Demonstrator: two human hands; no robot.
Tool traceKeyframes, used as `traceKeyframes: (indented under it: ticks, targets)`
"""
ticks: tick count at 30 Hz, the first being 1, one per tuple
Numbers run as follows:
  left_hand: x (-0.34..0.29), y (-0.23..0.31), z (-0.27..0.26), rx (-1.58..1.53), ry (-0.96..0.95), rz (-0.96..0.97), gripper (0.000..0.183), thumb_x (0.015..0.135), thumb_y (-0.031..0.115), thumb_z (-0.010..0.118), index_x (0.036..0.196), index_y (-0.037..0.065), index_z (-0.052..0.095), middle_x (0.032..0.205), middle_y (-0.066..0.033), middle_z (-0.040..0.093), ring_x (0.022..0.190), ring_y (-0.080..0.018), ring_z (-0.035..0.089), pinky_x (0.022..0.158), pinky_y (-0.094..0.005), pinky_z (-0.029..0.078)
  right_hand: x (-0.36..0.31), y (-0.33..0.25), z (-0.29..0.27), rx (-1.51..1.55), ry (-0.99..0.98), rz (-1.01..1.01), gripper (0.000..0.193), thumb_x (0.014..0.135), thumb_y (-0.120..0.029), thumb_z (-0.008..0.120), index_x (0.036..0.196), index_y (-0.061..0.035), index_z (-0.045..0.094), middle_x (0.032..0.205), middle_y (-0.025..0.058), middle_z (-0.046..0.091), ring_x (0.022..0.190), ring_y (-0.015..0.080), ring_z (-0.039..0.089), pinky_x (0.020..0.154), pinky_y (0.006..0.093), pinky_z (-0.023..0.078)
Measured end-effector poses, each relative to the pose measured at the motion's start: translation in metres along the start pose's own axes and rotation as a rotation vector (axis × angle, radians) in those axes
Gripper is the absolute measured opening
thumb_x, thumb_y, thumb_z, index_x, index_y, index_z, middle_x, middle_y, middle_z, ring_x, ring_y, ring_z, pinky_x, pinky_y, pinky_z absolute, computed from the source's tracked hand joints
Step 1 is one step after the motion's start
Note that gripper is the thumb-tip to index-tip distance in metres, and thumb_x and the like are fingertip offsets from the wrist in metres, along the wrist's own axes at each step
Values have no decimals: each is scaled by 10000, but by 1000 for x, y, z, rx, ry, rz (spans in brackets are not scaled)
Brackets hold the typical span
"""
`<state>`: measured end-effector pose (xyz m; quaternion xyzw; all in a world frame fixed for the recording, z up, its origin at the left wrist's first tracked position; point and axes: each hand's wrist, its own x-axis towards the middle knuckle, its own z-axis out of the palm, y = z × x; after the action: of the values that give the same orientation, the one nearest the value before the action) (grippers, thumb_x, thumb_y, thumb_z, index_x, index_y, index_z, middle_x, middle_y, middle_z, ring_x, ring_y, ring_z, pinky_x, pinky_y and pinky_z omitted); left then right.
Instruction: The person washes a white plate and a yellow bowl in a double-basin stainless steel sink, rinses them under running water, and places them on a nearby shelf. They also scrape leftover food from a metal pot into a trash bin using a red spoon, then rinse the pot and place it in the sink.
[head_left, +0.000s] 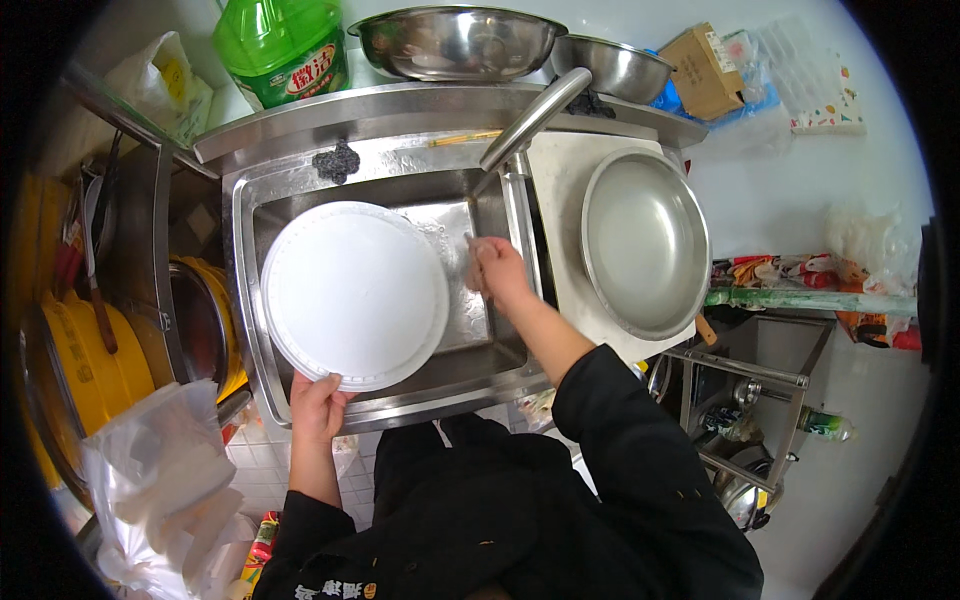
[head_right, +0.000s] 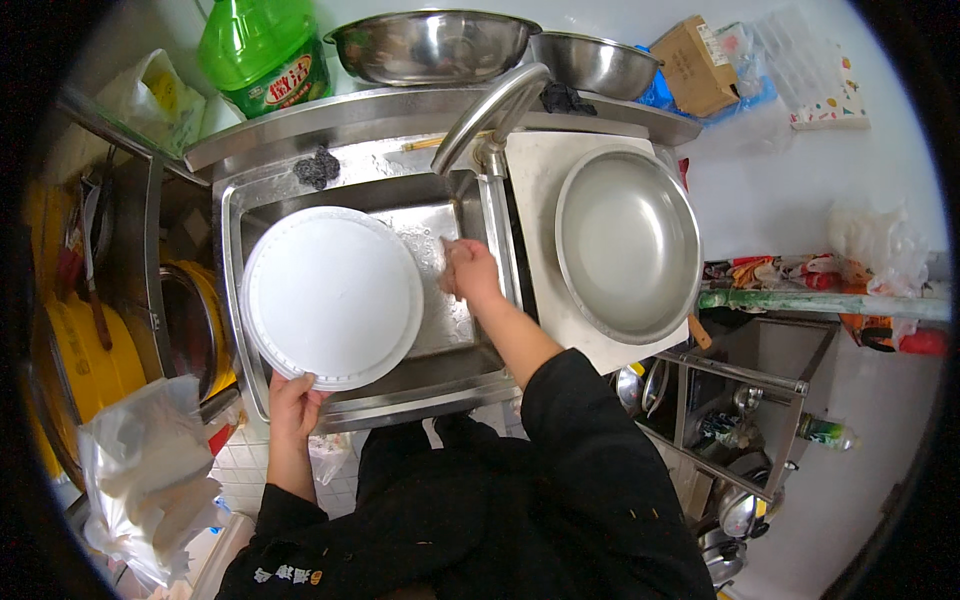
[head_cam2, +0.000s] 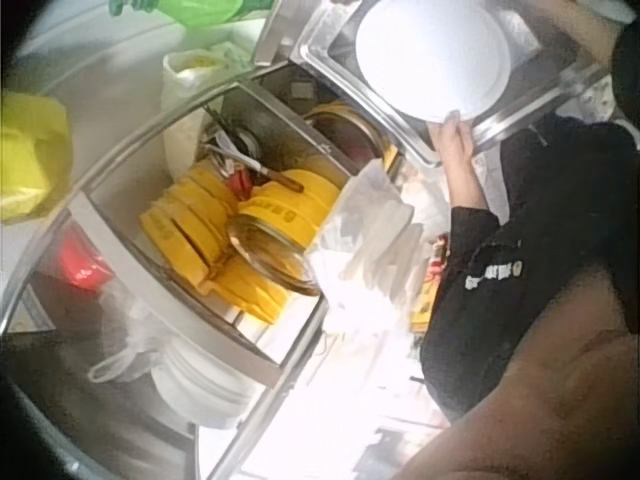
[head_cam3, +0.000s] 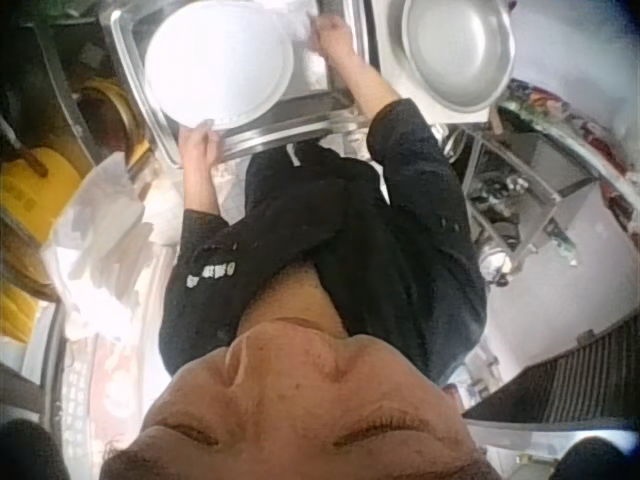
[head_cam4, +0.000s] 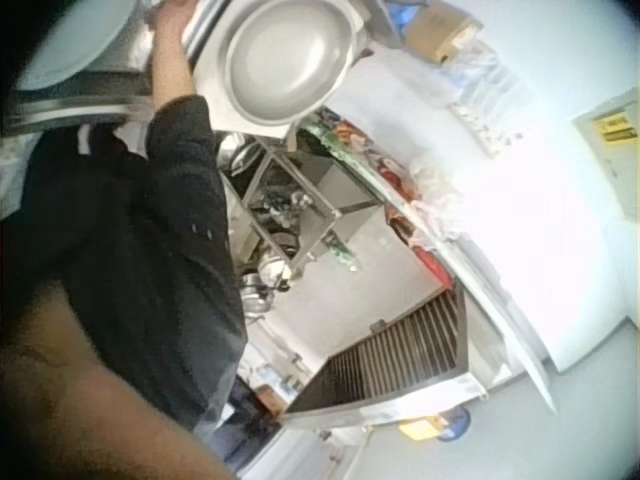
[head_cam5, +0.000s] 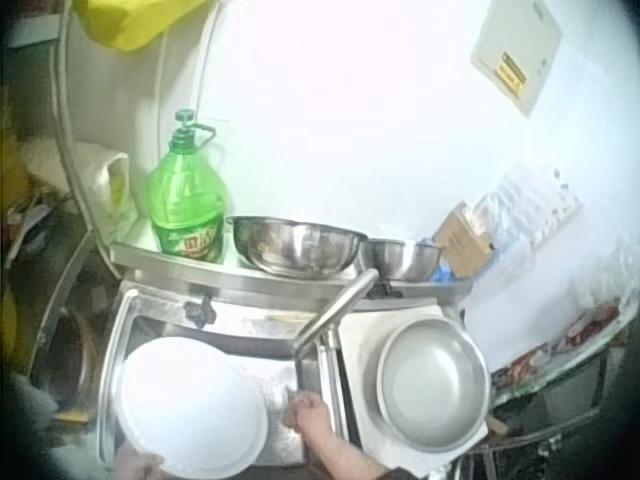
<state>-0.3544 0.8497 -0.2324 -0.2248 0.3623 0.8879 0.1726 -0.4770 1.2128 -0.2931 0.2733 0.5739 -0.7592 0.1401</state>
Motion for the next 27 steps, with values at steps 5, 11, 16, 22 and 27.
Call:
traceKeyframes:
  ticks: [5, 11, 16, 22, 27]
  targets:
    - [-16, 8, -8, 584, 124, 89, 575, 898, -109, 583, 1439, 25, 439, 1349, -116, 601, 1183, -215, 627, 990, -358, 524, 39, -42, -12, 288, -155, 120, 269, 1097, -283, 472, 1045, -60, 612, 757, 52, 609, 587, 206, 566, 570, 341, 493]
    - [-35, 21, -2, 746, 38, 194, 496, 926, -75, 647, 1388, 11, 489, 1276, -79, 630, 1157, -171, 614, 1031, -329, 471, 69, -97, 5, 390, 85, -68, 421, 1123, -354, 399, 1211, -3, 615, 949, 116, 677, 798, 280, 675, 763, 421, 577]
    - [-42, 26, -1, 700, 6, 244, 464, 931, -66, 669, 1362, 6, 513, 1229, -72, 647, 1128, -174, 628, 1010, -328, 487, 34, -59, 10, 487, -116, 138, 680, 1101, -543, 381, 1475, 8, 516, 1293, 112, 656, 981, 293, 668, 848, 411, 579]
    - [-49, 33, 2, 891, -15, 211, 535, 881, -49, 740, 1369, -3, 525, 1267, -94, 662, 1146, -198, 644, 1018, -346, 494, -7, 41, 20, 520, -131, 450, 366, 998, -241, 658, 1260, 7, 599, 1095, 170, 685, 760, 224, 638, 656, 386, 537]
    - [-47, 33, 13, 801, 10, 283, 503, 861, -47, 777, 1310, -10, 554, 1223, -95, 679, 1108, -186, 658, 981, -335, 517, -39, 94, 20, -330, -356, 415, 275, 889, -149, 700, 1085, 37, 645, 967, 185, 685, 785, 240, 666, 633, 364, 537]
